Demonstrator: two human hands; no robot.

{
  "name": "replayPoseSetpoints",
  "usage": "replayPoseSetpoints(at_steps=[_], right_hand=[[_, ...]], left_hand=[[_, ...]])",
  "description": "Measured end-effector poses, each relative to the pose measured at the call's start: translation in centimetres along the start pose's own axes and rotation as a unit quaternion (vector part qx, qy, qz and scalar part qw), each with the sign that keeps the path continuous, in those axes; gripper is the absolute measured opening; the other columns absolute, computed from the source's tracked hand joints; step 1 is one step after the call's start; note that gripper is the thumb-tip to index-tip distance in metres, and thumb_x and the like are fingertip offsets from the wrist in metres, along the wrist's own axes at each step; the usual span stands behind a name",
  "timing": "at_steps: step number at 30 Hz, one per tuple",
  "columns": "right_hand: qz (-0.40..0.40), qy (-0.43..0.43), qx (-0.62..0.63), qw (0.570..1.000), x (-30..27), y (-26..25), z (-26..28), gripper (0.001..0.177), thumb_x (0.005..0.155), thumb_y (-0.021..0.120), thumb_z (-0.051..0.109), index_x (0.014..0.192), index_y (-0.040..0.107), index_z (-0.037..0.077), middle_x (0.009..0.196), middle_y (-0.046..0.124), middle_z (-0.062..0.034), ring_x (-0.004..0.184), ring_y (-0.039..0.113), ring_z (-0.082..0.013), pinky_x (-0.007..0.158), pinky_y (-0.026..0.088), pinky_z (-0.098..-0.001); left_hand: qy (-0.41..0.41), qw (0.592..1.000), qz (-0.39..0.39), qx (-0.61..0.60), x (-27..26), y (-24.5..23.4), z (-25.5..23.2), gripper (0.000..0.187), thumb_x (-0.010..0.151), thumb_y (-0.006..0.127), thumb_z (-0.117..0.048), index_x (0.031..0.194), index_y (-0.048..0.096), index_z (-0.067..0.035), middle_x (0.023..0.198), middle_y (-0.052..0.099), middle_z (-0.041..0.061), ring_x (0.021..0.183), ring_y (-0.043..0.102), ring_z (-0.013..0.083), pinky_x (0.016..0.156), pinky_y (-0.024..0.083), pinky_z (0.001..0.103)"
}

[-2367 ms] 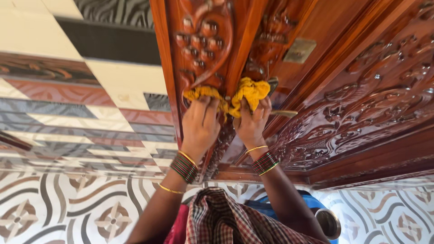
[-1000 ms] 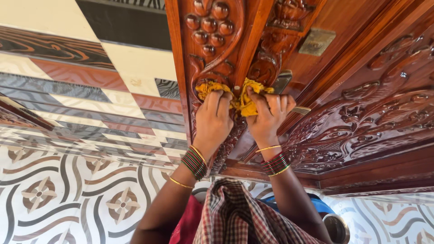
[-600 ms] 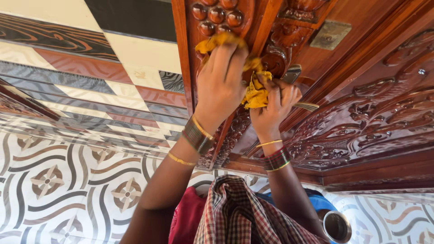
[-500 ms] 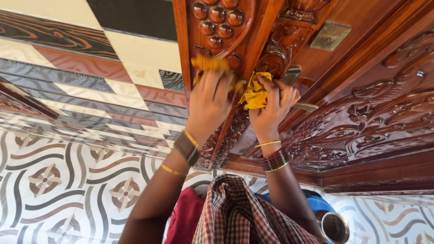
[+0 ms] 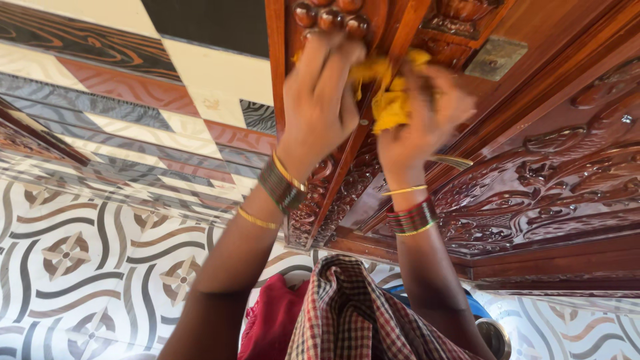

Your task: The person wipes the surface of a carved wooden door using a yellow cloth. They systematically clean the intricate carvings and the door handle area, moving the cloth back and forth to remove dust or dirt from the woodwork.

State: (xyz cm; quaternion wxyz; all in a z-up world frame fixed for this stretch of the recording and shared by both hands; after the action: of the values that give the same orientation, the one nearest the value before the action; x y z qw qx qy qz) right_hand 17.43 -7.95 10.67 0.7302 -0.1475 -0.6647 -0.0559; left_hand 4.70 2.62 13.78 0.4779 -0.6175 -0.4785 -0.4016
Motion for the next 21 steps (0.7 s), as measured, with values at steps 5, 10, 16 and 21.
replayPoseSetpoints(at_steps=[5, 10, 16, 21], right_hand=[[0.063, -0.043, 0.009, 0.997, -4.1, 0.4, -0.4, 0.022, 0.088, 0.069, 0.008, 0.108, 0.076, 0.013, 0.11, 0.059, -0.0034, 0.109, 0.055, -0.0269, 0.104, 0.035, -0.0553], [0.134, 0.032, 0.059, 0.989, -7.6, 0.2, -0.6, 0.027, 0.088, 0.074, 0.001, 0.112, 0.082, 0.013, 0.104, 0.06, -0.0021, 0.103, 0.055, -0.0249, 0.093, 0.041, -0.042], [-0.011, 0.105, 0.222, 0.969, -1.6, -4.9, 0.9, 0.032, 0.097, 0.081, 0.017, 0.125, 0.066, 0.011, 0.118, 0.061, -0.0012, 0.114, 0.058, -0.0181, 0.095, 0.048, -0.032], [0.048, -0.003, 0.092, 0.995, 1.3, -2.2, 4.2, 0.042, 0.097, 0.076, 0.015, 0.135, 0.067, 0.003, 0.136, 0.063, -0.011, 0.123, 0.054, -0.0247, 0.104, 0.045, -0.0392]], left_hand=[[0.023, 0.999, 0.037, 0.024, -7.5, 2.0, -0.2, 0.05, 0.069, 0.065, 0.004, 0.119, 0.063, 0.004, 0.116, 0.059, 0.018, 0.098, 0.064, 0.0376, 0.082, 0.056, 0.045], [-0.044, 0.998, 0.036, 0.006, -10.0, 1.6, 0.8, 0.043, 0.076, 0.062, 0.012, 0.117, 0.064, 0.0, 0.116, 0.06, 0.016, 0.102, 0.065, 0.0365, 0.086, 0.056, 0.043], [-0.062, 0.994, -0.09, -0.007, -2.3, -1.5, 1.9, 0.04, 0.084, 0.053, 0.014, 0.12, 0.061, -0.003, 0.121, 0.061, 0.015, 0.116, 0.065, 0.0358, 0.092, 0.057, 0.039], [-0.045, 0.997, -0.059, 0.024, -1.8, -1.0, 1.1, 0.046, 0.083, 0.06, 0.009, 0.127, 0.057, -0.001, 0.124, 0.057, 0.019, 0.117, 0.06, 0.0403, 0.1, 0.054, 0.046]])
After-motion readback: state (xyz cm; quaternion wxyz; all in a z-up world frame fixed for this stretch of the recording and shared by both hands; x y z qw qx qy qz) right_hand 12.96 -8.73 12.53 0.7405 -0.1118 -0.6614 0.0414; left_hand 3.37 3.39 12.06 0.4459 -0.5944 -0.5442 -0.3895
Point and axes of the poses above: each hand's wrist, its own x-axis towards the middle knuckle, its own y-axis out of the palm, z = x × y, the point moved 8 cm from there along x, towards the middle knuckle
